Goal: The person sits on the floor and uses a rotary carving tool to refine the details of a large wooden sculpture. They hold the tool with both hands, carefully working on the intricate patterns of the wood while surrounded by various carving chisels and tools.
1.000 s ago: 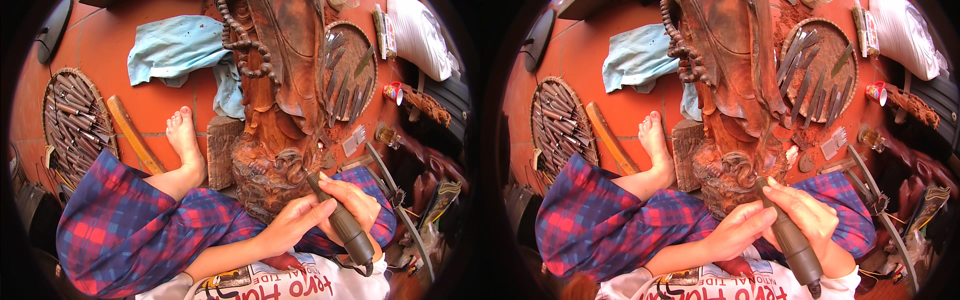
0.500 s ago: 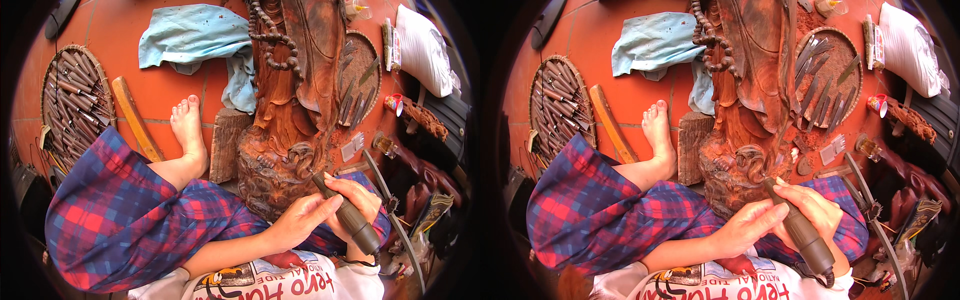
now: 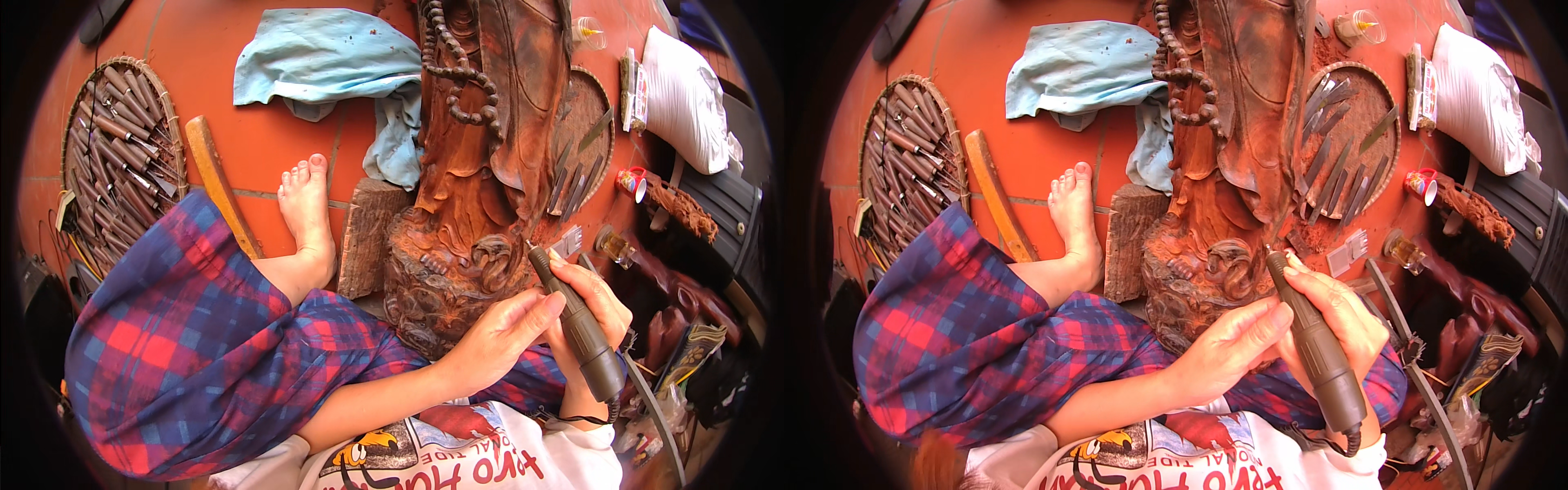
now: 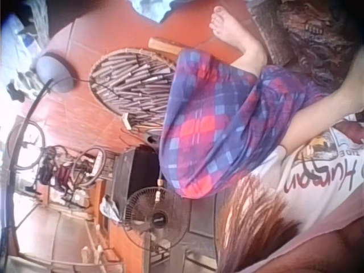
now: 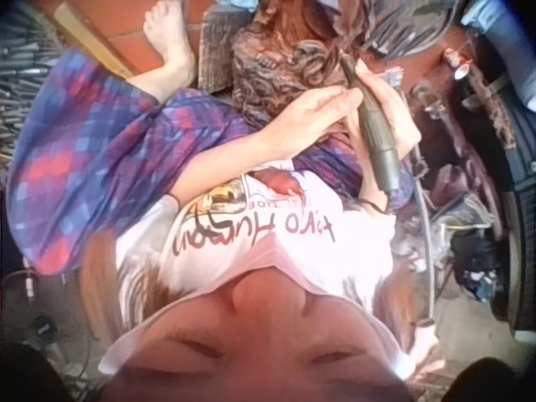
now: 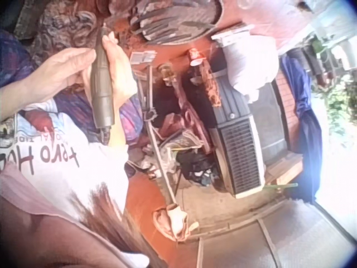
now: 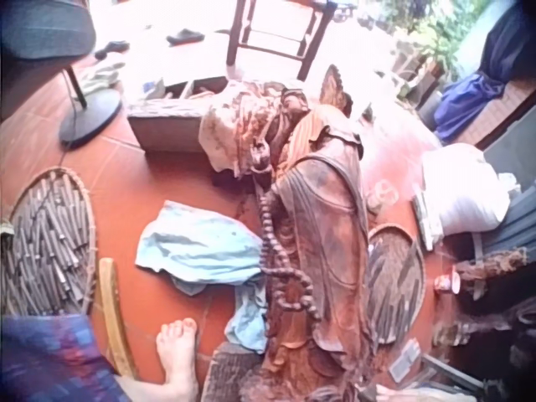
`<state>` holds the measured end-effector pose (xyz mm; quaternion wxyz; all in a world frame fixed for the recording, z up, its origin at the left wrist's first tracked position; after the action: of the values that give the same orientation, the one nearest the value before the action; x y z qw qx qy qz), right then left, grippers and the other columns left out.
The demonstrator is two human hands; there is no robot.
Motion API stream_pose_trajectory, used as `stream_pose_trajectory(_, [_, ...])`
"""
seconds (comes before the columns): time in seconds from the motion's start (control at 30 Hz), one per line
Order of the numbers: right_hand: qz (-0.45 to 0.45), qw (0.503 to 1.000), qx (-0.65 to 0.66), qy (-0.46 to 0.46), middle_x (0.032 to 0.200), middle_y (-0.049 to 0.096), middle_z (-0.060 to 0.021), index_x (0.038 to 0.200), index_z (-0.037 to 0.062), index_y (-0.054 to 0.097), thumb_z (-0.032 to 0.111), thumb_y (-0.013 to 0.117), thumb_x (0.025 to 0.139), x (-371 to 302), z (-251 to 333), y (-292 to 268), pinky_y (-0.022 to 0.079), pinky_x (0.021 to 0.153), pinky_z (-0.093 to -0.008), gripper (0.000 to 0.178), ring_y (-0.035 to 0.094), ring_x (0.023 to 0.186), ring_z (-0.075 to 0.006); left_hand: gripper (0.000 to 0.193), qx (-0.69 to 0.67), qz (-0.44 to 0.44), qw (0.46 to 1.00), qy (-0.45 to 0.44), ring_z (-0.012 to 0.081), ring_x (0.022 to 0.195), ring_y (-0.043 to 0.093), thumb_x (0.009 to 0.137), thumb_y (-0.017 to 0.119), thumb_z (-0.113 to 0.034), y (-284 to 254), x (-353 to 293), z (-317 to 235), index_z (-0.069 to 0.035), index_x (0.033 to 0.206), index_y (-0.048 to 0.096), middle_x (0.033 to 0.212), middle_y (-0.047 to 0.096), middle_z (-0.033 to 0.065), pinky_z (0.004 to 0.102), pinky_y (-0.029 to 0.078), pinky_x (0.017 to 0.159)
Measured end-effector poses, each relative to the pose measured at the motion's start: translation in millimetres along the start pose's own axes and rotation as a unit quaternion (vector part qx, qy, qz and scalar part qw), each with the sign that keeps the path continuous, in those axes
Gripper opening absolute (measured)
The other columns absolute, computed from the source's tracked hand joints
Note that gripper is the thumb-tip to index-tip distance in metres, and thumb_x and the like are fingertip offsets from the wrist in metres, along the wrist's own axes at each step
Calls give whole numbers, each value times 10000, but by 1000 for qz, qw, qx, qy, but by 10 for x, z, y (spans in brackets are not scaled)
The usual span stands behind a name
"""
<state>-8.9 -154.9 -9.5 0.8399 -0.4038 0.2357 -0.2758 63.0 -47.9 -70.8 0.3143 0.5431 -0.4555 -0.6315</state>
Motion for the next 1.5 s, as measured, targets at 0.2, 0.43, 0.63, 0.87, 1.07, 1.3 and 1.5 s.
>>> stream_pose_trajectory(0.2, [-16,998,53,30,995,726,-202,1012,-42,687,54,770,733,-17,-21,-130,560,819,-328,306,722,887,-254,513,365,-117,911,151,226,852,702,952,643,-190,-39,-256,14,46,1352,426,1070,654,188,315,557,705])
stream_pose_trajectory(0.43, [33,985,146,91,950,740,-161,970,-44,703,61,785,736,-61,-114,-129,558,779,-283,269,720,830,-191,844,591,-65,775,213,334,742,676,880,646,-100,-39,-284,172,-27,1558,150,908,621,180,408,556,627])
stream_pose_trajectory(0.63, [47,972,167,160,933,741,-120,971,-32,719,56,783,754,-91,-150,-115,548,774,-268,242,702,834,-151,865,594,-74,776,198,357,721,659,879,634,-99,-57,-286,209,-83,1575,121,875,602,174,442,547,609])
stream_pose_trajectory(0.87, [-15,962,189,197,931,734,-109,993,-36,716,62,770,781,4,-127,-73,539,780,-263,239,679,834,-137,877,584,-64,789,180,393,720,638,866,612,-57,-82,-160,68,-157,1584,119,909,599,185,475,537,616])
stream_pose_trajectory(1.07, [-48,974,151,164,956,737,-111,1026,-37,709,31,769,786,103,-44,-50,540,780,-247,257,679,842,-119,881,538,-66,808,233,412,737,627,864,601,-33,-79,-37,-12,-194,1586,122,916,595,191,486,528,648])
stream_pose_trajectory(1.3, [9,987,93,128,965,742,-123,1015,-30,711,13,777,763,48,-9,-46,549,776,-257,264,703,846,-137,879,553,-67,802,213,420,866,648,865,595,-26,-119,-188,83,-115,1580,90,1059,609,221,472,546,712])
stream_pose_trajectory(1.5, [61,992,57,94,859,741,-114,946,-16,722,54,790,736,61,34,-49,553,701,-256,231,719,753,-158,885,548,-60,820,152,425,1091,624,865,594,-26,-47,-339,112,-3,1556,43,1463,407,282,442,561,817])
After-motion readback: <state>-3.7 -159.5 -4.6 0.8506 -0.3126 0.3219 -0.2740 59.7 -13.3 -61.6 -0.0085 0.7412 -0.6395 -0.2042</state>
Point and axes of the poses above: each hand's wrist, its own x-axis towards the middle knuckle, its own y-axis out of the palm, z = x × y, the point moved 1 cm from there along x, towards the middle knuckle
